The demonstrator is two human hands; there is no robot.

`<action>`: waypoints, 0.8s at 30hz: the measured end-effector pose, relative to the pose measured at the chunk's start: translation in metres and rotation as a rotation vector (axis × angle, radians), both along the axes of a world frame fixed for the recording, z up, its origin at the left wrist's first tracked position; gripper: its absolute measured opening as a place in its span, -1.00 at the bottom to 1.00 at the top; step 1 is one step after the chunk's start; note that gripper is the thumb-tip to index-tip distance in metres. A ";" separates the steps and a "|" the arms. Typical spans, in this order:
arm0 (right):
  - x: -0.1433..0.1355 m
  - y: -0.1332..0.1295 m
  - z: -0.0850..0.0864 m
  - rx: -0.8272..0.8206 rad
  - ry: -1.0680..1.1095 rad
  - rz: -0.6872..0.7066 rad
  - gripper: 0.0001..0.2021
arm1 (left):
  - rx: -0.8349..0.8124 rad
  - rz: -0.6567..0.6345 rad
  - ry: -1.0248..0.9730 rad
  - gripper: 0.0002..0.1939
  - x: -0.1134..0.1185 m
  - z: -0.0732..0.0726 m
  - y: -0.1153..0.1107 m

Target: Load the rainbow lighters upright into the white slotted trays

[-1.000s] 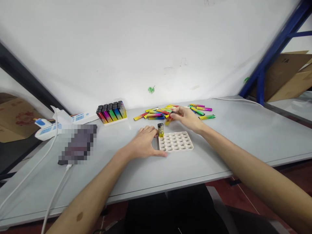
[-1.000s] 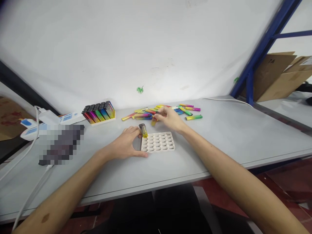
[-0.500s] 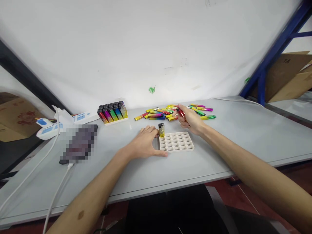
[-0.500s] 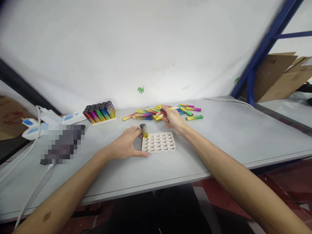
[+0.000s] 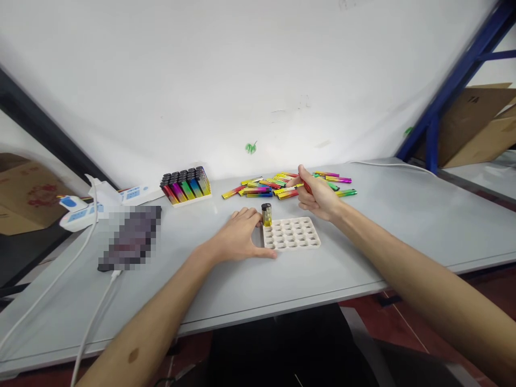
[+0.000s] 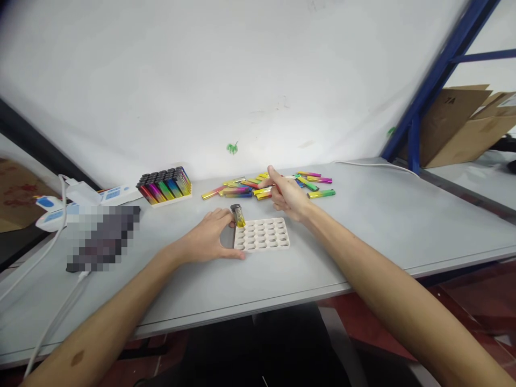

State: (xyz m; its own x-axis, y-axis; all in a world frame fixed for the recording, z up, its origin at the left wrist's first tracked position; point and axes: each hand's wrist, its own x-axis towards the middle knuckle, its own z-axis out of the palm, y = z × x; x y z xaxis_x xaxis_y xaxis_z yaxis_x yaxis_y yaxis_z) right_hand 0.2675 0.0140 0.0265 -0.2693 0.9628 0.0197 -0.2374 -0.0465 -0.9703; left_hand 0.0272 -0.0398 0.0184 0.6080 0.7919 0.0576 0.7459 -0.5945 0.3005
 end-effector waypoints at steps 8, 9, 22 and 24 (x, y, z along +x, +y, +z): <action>-0.001 -0.002 0.004 -0.059 0.212 0.083 -0.52 | 0.003 0.002 0.016 -0.26 0.000 0.000 0.000; -0.001 -0.003 0.005 -0.064 0.235 0.084 -0.53 | 0.004 0.002 0.016 -0.26 0.000 0.000 -0.001; -0.004 0.000 0.000 -0.134 0.092 -0.055 -0.50 | -0.005 0.009 0.035 -0.26 0.001 0.002 -0.001; -0.006 -0.002 0.001 -0.127 0.072 -0.072 -0.54 | 0.002 0.005 0.038 -0.26 0.001 0.002 -0.001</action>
